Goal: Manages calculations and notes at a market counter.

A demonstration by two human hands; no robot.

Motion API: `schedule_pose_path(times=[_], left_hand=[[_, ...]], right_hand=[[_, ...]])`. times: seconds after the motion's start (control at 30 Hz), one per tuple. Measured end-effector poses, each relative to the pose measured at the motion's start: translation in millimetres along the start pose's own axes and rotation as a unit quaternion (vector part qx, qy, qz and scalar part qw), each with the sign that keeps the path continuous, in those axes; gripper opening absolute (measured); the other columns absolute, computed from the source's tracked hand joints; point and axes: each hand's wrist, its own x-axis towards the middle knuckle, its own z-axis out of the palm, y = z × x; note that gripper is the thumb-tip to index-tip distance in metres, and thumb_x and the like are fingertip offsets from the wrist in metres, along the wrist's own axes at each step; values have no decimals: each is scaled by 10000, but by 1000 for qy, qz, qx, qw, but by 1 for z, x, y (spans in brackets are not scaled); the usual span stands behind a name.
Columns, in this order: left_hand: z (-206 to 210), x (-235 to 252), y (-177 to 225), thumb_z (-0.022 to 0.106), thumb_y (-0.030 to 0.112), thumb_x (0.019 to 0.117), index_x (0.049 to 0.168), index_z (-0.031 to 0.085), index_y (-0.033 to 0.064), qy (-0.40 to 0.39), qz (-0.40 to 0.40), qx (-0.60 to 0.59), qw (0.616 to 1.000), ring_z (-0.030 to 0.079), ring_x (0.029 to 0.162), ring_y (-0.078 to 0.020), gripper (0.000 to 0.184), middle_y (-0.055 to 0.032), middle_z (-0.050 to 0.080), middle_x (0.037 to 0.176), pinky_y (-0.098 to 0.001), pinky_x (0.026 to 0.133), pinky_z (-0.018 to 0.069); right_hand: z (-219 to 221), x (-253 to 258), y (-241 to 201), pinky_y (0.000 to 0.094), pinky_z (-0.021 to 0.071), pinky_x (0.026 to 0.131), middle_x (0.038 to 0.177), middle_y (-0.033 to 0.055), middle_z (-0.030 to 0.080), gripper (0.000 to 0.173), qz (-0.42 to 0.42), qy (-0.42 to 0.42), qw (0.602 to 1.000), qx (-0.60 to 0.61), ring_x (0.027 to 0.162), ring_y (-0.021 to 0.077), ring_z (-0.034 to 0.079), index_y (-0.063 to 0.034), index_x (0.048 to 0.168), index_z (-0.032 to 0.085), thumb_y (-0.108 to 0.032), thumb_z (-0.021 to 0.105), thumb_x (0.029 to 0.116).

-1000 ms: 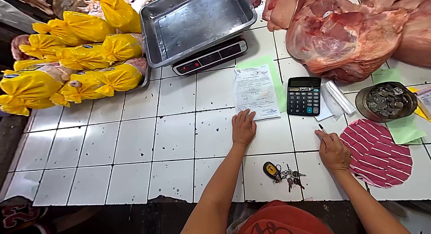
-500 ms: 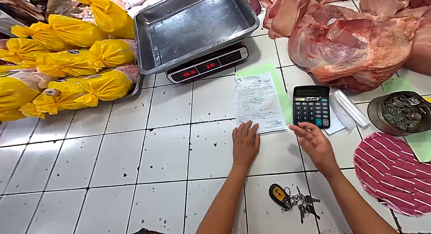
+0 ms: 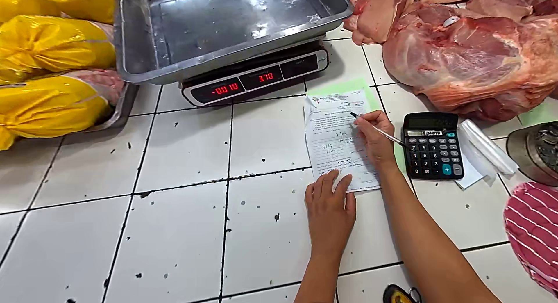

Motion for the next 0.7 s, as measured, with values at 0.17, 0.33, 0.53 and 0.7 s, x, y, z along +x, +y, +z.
schedule_pose_path(times=[0.17,0.33,0.53,0.7], left_hand=[[0,2,-2,605,209,884,1098,806,236,-3,-10,-26,1000,662,1161,-309,295,-73,726,1225,-543,988,443],[1,5,-2,626,205,847,1086,809,240,0,-12,-29,999,660,1144,-309,304,-74,720,1233,-559,968,426],[1,10,0,646,193,818,1098,806,248,-2,-15,-18,1000,654,1142,-314,328,-85,691,1309,-557,939,412],[4,8,5,649,214,830,1167,784,217,-11,-11,-12,1000,572,1303,-394,364,-143,632,1405,-614,1030,372]], right_hand=[[-5,16,-4,144,409,490,714,-77,624,107,1,37,999,-39,529,-18,503,-163,852,553,-114,569,946],[-7,16,-5,141,379,459,638,-61,533,160,-13,41,999,-21,476,0,445,-175,823,509,-120,540,970],[10,14,-6,155,301,429,537,-61,477,267,-42,-49,996,-57,438,4,392,-164,640,430,20,494,822],[14,13,-9,150,312,419,527,-61,471,261,-23,-78,993,-86,425,-1,395,-152,671,447,15,501,866]])
